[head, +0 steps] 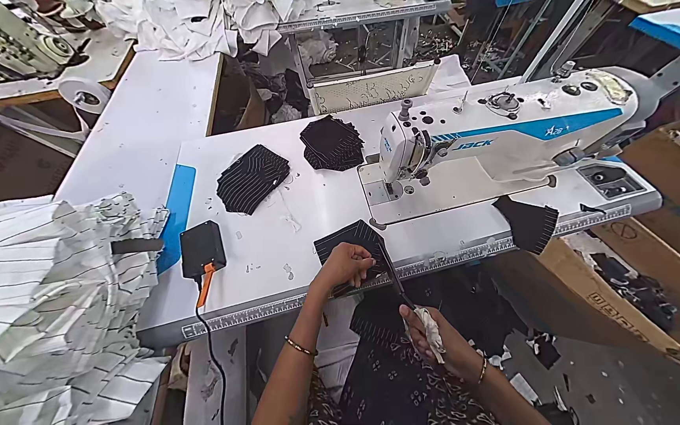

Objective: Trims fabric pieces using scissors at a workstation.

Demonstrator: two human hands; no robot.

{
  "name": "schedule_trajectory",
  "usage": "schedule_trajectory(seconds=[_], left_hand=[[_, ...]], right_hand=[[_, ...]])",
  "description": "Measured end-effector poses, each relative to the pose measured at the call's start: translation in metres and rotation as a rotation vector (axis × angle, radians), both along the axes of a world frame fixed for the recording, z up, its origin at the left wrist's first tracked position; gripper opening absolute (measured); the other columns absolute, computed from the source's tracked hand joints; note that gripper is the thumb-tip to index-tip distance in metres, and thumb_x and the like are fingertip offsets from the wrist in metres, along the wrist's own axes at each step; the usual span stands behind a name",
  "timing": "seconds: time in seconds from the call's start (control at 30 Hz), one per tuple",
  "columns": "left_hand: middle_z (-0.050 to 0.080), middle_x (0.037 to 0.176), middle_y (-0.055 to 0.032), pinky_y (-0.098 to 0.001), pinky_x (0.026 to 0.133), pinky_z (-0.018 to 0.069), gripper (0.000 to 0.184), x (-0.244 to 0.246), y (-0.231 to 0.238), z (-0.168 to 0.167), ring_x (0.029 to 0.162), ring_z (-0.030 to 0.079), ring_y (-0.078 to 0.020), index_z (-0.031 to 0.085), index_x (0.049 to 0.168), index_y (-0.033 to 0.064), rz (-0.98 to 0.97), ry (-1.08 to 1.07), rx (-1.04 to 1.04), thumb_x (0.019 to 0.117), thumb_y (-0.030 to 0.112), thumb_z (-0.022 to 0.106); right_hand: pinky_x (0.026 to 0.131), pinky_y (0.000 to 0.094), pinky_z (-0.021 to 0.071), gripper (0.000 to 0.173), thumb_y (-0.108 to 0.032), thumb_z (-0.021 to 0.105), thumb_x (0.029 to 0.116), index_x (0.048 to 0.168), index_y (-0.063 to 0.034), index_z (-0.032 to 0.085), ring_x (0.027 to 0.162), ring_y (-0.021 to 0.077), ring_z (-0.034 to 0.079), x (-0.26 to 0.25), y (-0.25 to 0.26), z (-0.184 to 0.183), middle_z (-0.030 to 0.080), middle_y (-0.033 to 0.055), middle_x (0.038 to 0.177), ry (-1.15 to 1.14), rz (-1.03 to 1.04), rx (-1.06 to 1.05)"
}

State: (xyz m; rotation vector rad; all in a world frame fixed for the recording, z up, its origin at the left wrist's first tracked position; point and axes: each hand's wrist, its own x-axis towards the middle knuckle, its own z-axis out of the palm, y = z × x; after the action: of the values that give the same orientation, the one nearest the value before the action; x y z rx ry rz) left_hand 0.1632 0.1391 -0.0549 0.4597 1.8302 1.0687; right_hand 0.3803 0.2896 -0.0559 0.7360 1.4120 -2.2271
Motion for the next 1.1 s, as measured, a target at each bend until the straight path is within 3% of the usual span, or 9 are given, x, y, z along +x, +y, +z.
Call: schedule_trajectory(seconds=[0.1, 0.27, 0.4, 0.73, 0.97, 1.1], left_hand=[[0.068, 0.077, -0.0024, -0.0239, 0.057, 0.0514, 0.024, 0.007, -0.001, 0.008, 0.055, 0.059, -0.0058, 0.071, 0.11, 0.0017, 0.082, 0.11, -0.103, 0.1012, 0.024, 0.066], [0.07, 0.071, -0.0054, -0.022, 0.043, 0.0499, 0.029, 0.03, 0.01, 0.01, 0.045, 0.06, -0.0082, 0.064, 0.119, -0.0041, 0.429, -0.048, 0.123, 0.1044, 0.021, 0.06], [0.068, 0.063, -0.0056, -0.0207, 0.04, 0.0482, 0.019, 0.032, 0.022, 0.003, 0.042, 0.059, -0.0079, 0.064, 0.106, -0.0071, 0.665, -0.075, 0.252, 0.1024, 0.011, 0.062], [0.066, 0.061, 0.0, -0.0188, 0.044, 0.048, 0.018, 0.02, 0.006, -0.003, 0.044, 0.057, -0.0047, 0.064, 0.099, -0.0032, 0.368, -0.117, 0.222, 0.1048, 0.013, 0.058], [0.065, 0.059, -0.0002, -0.0185, 0.043, 0.0472, 0.017, 0.018, 0.006, -0.005, 0.042, 0.057, -0.0044, 0.063, 0.096, -0.0029, 0.385, -0.115, 0.219, 0.1039, 0.012, 0.059], [0.065, 0.059, -0.0005, -0.0187, 0.042, 0.0471, 0.016, 0.018, 0.007, -0.004, 0.042, 0.056, -0.0048, 0.063, 0.097, -0.0033, 0.36, -0.106, 0.207, 0.1036, 0.011, 0.06]], right_hand=[[0.043, 0.0157, 0.0409, 0.034, -0.036, 0.053, 0.1062, 0.08, -0.0153, 0.054, 0.044, 0.0009, 0.047, 0.003, -0.001, 0.002, 0.049, -0.0077, 0.057, 0.001, -0.003, -0.005], [0.043, 0.0154, 0.0425, 0.033, -0.038, 0.051, 0.106, 0.082, -0.0151, 0.055, 0.045, 0.0013, 0.05, 0.004, -0.007, 0.001, 0.052, -0.0072, 0.058, 0.026, 0.027, -0.028], [0.043, 0.0163, 0.0439, 0.031, -0.036, 0.054, 0.1056, 0.083, -0.0145, 0.054, 0.045, 0.0022, 0.052, 0.004, -0.008, 0.001, 0.053, -0.0067, 0.057, 0.003, 0.042, 0.007], [0.048, 0.0158, 0.0425, 0.032, -0.046, 0.057, 0.1018, 0.087, -0.0175, 0.053, 0.051, 0.0002, 0.05, -0.006, 0.022, -0.009, 0.05, -0.0096, 0.062, 0.053, 0.23, 0.137], [0.046, 0.0172, 0.0408, 0.032, -0.039, 0.065, 0.0997, 0.079, -0.0159, 0.056, 0.046, 0.0005, 0.048, -0.009, 0.026, -0.011, 0.05, -0.0091, 0.056, 0.07, 0.225, 0.261], [0.046, 0.0172, 0.041, 0.033, -0.04, 0.062, 0.1012, 0.08, -0.0163, 0.055, 0.046, 0.0005, 0.048, -0.009, 0.029, -0.008, 0.05, -0.009, 0.057, 0.056, 0.227, 0.232]])
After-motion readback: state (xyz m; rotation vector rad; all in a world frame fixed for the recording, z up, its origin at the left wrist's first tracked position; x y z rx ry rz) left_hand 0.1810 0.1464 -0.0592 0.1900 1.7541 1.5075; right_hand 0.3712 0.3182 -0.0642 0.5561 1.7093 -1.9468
